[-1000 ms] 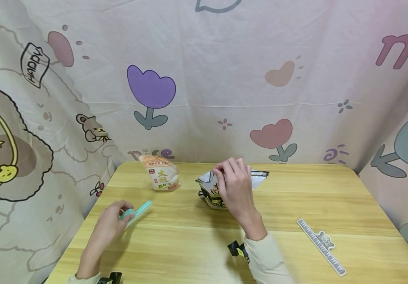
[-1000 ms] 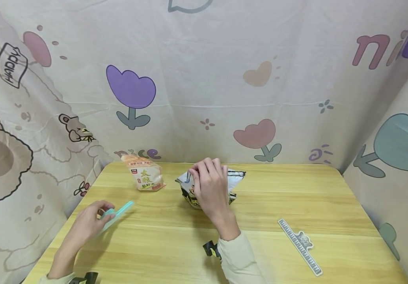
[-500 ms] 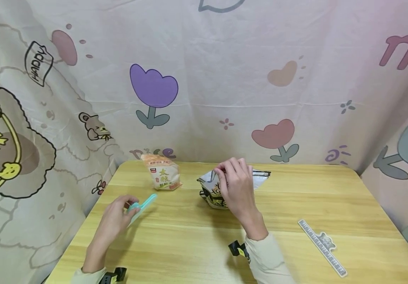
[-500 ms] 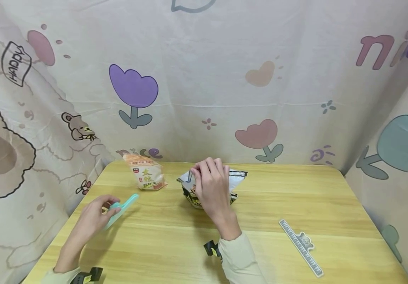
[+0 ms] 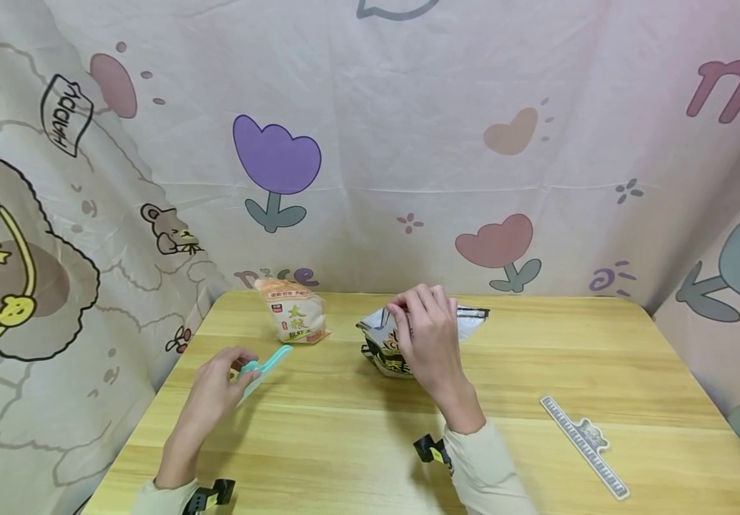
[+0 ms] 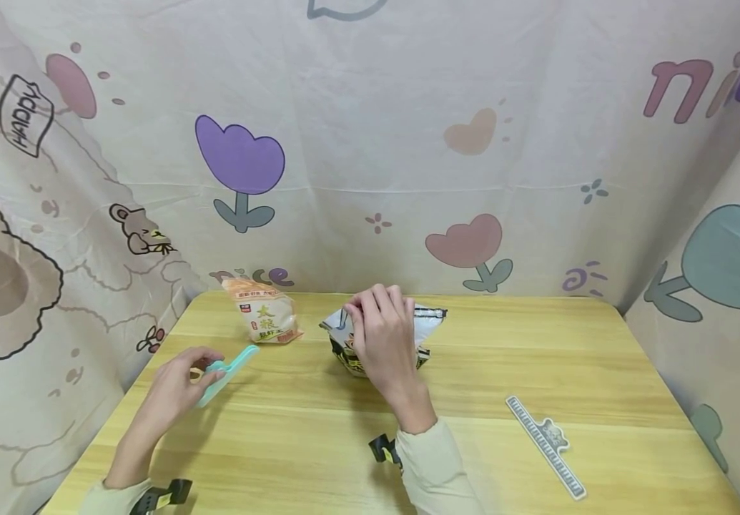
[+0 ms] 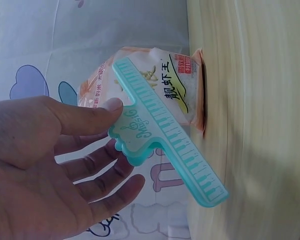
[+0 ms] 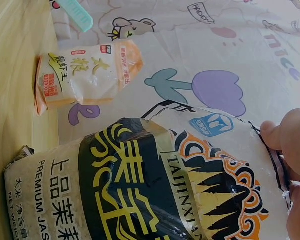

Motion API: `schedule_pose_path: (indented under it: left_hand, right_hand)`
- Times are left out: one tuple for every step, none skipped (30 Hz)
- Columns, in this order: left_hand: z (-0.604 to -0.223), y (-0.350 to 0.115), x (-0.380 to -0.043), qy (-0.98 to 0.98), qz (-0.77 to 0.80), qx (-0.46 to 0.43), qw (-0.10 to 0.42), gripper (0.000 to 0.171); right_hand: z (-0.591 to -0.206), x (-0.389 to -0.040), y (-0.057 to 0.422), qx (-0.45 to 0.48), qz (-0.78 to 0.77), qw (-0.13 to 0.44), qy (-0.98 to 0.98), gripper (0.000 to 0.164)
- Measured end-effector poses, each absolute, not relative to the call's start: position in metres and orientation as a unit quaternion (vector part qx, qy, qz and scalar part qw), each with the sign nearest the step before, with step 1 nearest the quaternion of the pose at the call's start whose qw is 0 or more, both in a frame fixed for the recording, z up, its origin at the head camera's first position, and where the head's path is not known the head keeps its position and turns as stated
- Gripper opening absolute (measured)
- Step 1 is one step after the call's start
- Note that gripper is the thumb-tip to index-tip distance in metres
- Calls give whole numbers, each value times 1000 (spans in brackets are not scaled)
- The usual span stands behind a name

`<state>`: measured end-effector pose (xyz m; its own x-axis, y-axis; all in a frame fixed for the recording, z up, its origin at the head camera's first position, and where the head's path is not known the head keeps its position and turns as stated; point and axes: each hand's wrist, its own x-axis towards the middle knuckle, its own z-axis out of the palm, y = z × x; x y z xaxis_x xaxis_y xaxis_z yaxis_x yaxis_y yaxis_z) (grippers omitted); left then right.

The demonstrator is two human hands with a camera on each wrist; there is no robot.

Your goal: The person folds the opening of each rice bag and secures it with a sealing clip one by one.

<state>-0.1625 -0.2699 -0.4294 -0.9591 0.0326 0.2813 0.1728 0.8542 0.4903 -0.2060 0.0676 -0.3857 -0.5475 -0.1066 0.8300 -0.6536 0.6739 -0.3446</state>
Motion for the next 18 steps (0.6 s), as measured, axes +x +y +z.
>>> schedule_pose_path:
  left_hand:
    - [-429, -269, -163, -953, -265, -54, 133, 19]
    - [-429, -269, -163, -954, -265, -54, 133, 19]
    - [-429, -269, -164, -953, -265, -55, 134, 19]
    - [-429, -268, -164, -953, -266, -55, 136, 19]
    - [-429, -268, -165, -952, -267, -55, 137, 19]
    - [-429, -267, -165, -952, -268, -57, 139, 19]
    - [-428, -267, -165, -951, -268, -58, 141, 19]
    - [-428, -266, -166, -950, -270, -60, 144, 19]
    - [-428, -265, -166, -949, -273, -62, 147, 20]
    - [-428, -264, -166, -947, -276, -64, 151, 20]
    - [-428, -263, -167, -946, -277, -67, 155, 20]
    - [-428, -263, -167, -944, -280, -71, 158, 20]
    - [-428, -262, -167, -943, -281, -75, 162, 20]
    - [-428, -261, -168, -941, -284, -79, 166, 20]
    - [-428, -261, -168, -939, -286, -83, 170, 20]
    - [-428, -260, -168, -938, -288, -86, 173, 19]
    - [-428, -259, -168, -937, -289, -89, 176, 19]
    - [-428, -259, -168, -935, -291, -92, 179, 19]
  right_hand:
    - [-386, -206, 67, 233, 330, 414, -816, 18]
    - [-386, -206, 67, 233, 329, 414, -816, 19]
    - [-386, -206, 67, 234, 329, 414, -816, 19]
    - [-386, -206, 67, 234, 328, 414, -816, 20]
    - [-386, -206, 67, 233, 328, 415, -816, 20]
    - [-385, -206, 67, 233, 328, 415, -816, 20]
    - [-385, -206, 67, 233, 327, 415, -816, 19]
    - [-385, -206, 67, 233, 327, 415, -816, 19]
    - [-385, -206, 67, 233, 327, 415, -816, 19]
    - [-385, -206, 67, 234, 327, 415, -816, 19]
    - [-385, -206, 67, 233, 326, 415, -817, 19]
    - [-385, -206, 67, 233, 326, 415, -817, 19]
    - [-385, -206, 67, 233, 326, 415, -817, 19]
    - [-385, -206, 67, 233, 326, 415, -817, 19]
    - [-385, -206, 67, 232, 326, 415, -817, 19]
    - [-385, -206, 67, 232, 326, 415, -817, 19]
    - [-386, -206, 67, 231, 326, 416, -817, 20]
    - [-386, -206, 67, 231, 326, 415, -817, 20]
